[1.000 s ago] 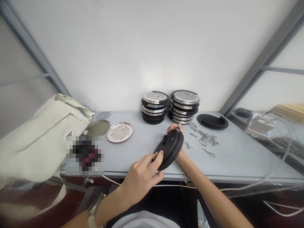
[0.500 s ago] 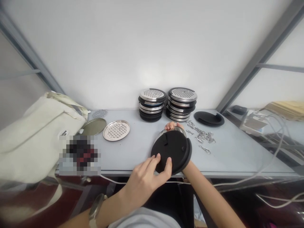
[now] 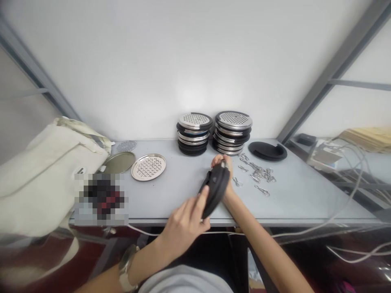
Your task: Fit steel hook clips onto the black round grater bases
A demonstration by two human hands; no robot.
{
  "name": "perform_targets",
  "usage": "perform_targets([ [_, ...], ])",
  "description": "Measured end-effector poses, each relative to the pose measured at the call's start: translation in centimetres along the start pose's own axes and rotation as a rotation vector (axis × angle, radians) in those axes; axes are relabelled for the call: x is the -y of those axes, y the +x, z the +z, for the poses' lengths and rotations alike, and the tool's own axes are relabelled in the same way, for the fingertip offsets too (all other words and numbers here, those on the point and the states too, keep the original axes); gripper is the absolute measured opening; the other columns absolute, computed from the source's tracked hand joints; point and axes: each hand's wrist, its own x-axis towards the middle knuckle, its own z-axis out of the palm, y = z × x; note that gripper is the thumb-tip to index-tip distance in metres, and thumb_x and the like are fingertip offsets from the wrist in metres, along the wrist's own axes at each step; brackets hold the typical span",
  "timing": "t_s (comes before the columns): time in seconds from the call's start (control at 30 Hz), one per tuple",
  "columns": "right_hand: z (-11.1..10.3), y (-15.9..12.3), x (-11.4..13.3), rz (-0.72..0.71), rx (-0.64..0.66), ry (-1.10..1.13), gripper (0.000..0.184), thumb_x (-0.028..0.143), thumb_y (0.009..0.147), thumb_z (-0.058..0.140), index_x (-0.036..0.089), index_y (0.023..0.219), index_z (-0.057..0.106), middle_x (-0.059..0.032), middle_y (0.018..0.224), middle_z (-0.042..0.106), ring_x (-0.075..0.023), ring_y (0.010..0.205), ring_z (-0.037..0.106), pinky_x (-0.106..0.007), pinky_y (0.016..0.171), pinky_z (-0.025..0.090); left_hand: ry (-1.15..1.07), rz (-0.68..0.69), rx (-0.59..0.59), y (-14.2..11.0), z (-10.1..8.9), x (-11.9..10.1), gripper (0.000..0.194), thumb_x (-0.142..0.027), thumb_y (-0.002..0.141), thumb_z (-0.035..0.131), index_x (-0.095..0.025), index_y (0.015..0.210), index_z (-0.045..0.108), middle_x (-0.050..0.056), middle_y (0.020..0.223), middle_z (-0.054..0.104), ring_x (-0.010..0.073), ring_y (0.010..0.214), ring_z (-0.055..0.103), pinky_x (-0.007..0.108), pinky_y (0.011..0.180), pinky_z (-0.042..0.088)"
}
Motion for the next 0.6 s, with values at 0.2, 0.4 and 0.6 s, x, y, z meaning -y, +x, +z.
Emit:
perform_targets([
  [0.2, 1.7, 0.9, 0.2, -0.03, -0.01, -0.499, 0.051, 0.054, 0.09, 0.023, 0.018, 0.062, 0.046, 0.0005, 0.059, 0.051, -0.0132, 0.057, 0.045, -0.025, 0.055, 0.033, -0.68, -0.608, 0.012, 1.2, -1.2, 4.0, 0.048, -0.036, 0.094, 0.035, -0.012, 0.135, 0.029, 0.017, 0.112, 0.058, 0.0268, 0.102, 0.058, 0.037, 0.087, 0.044],
  [0.4, 3.1, 1.0, -1.0, 0.134, 0.197, -1.033, 0.058, 0.041, 0.096, 0.011, 0.014, 0.074, 0.058, -0.0117, 0.076, 0.066, -0.0195, 0.071, 0.059, -0.027, 0.064, 0.038, -1.126, -0.926, 0.095, 0.8, -0.4, 7.1, 0.056, -0.053, 0.087, 0.043, -0.017, 0.13, 0.039, 0.013, 0.107, 0.058, 0.0263, 0.094, 0.058, 0.037, 0.083, 0.047],
  [0.6, 3.1, 0.8, -1.4, 0.15, 0.23, -1.168, 0.058, 0.034, 0.097, 0.008, 0.011, 0.093, 0.06, -0.0176, 0.09, 0.066, -0.0232, 0.088, 0.063, -0.031, 0.075, 0.043, -1.321, -0.947, 0.128, 0.3, 0.7, 7.4, 0.06, -0.055, 0.085, 0.046, -0.021, 0.133, 0.034, 0.011, 0.112, 0.055, 0.0235, 0.091, 0.058, 0.032, 0.073, 0.051],
])
